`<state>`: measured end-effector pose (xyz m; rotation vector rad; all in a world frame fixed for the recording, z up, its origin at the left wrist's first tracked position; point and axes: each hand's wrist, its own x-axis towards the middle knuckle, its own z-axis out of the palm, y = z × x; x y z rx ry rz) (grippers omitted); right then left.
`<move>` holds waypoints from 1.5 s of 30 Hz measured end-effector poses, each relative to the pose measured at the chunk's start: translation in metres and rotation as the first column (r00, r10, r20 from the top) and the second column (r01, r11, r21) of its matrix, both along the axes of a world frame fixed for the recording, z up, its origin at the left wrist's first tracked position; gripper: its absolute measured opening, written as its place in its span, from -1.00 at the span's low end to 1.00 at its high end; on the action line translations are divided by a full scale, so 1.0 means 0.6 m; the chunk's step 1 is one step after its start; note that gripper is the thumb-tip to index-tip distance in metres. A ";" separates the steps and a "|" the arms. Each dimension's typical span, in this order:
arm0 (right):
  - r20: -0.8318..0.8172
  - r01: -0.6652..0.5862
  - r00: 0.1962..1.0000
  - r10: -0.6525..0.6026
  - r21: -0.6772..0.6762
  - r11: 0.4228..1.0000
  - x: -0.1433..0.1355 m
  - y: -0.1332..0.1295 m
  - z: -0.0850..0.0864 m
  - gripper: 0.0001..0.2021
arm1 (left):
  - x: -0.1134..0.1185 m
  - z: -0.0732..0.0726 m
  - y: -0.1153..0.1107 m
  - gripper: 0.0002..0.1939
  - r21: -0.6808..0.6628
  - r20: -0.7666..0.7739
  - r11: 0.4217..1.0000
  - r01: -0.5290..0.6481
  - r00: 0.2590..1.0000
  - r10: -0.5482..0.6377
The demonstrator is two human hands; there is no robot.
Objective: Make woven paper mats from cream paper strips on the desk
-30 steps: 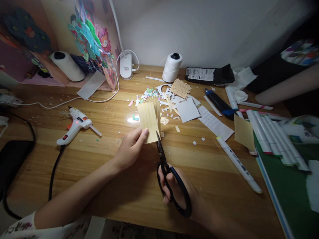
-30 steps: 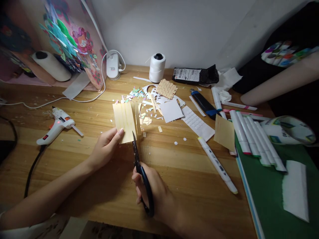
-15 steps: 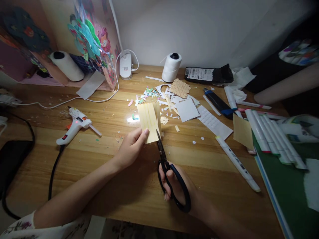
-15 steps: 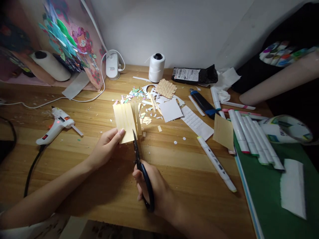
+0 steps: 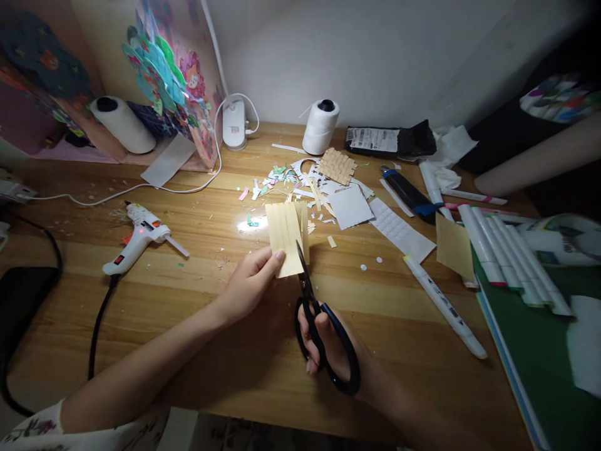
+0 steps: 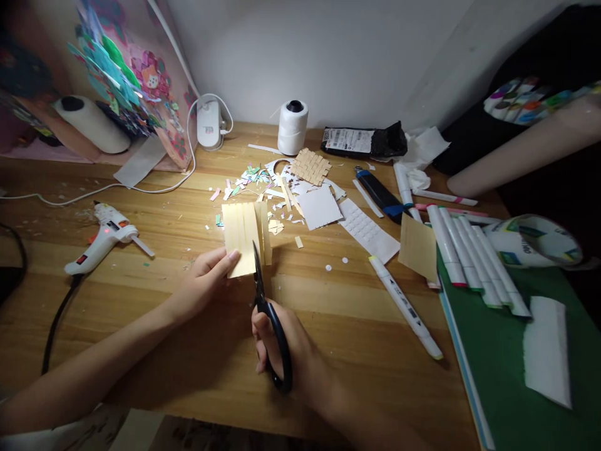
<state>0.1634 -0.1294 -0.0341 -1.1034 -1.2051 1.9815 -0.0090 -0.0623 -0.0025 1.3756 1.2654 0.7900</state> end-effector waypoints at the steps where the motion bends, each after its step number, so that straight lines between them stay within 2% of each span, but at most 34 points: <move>1: 0.004 -0.003 1.000 0.003 -0.011 1.000 0.000 0.000 0.000 -0.45 | 0.000 -0.001 0.000 -0.61 -0.018 0.013 1.000 -0.001 1.000 0.001; 6: -0.006 -0.011 1.000 0.011 0.007 1.000 0.000 0.001 0.002 -0.45 | 0.003 -0.001 -0.001 -0.63 -0.085 0.077 0.996 0.007 0.997 0.000; 11: -0.022 -0.005 1.000 0.005 0.023 1.000 -0.001 0.004 0.007 -0.42 | 0.007 -0.003 -0.008 -0.61 -0.082 0.127 0.995 0.063 0.991 -0.052; 17: 0.069 0.002 0.998 -0.005 0.044 0.999 0.000 0.005 0.015 -0.44 | 0.006 -0.005 -0.009 -0.60 -0.071 0.110 0.995 0.064 0.992 -0.056; 20: 0.063 0.016 0.998 -0.018 0.034 0.999 0.000 0.005 0.015 -0.45 | 0.005 -0.005 -0.009 -0.61 -0.091 0.122 0.994 0.063 0.991 -0.052; 24: 0.057 0.013 0.998 -0.015 0.036 0.999 0.002 0.005 0.010 -0.46 | 0.006 -0.004 -0.006 -0.63 -0.134 0.157 0.990 0.037 0.987 -0.016; 29: 0.010 -0.032 0.999 0.032 0.008 0.999 0.004 -0.002 0.001 -0.45 | 0.005 -0.002 -0.002 -0.71 -0.191 0.272 0.978 -0.090 0.952 0.140; 32: -0.009 -0.065 0.998 0.065 0.002 0.998 0.001 -0.004 0.004 -0.44 | 0.001 -0.003 -0.004 -0.71 -0.149 0.225 0.982 -0.116 0.963 0.148; 36: -0.088 -0.025 0.996 0.026 0.014 1.000 -0.003 -0.002 0.016 -0.40 | -0.001 -0.005 -0.011 -0.64 -0.019 0.034 0.997 -0.069 0.997 0.069; 38: -0.080 -0.019 0.997 0.020 0.015 1.000 -0.003 0.000 0.021 -0.41 | 0.000 -0.005 -0.013 -0.62 0.003 -0.003 0.999 -0.043 0.999 0.043; 42: 0.023 -0.039 0.999 0.038 0.055 0.998 0.002 -0.001 0.021 -0.45 | 0.003 -0.005 -0.013 -0.65 -0.036 0.059 0.999 -0.029 0.998 0.031; 45: 0.036 -0.043 0.999 0.041 0.052 0.998 0.004 -0.002 0.020 -0.47 | 0.005 -0.005 -0.012 -0.66 -0.064 0.119 0.997 -0.034 0.992 0.041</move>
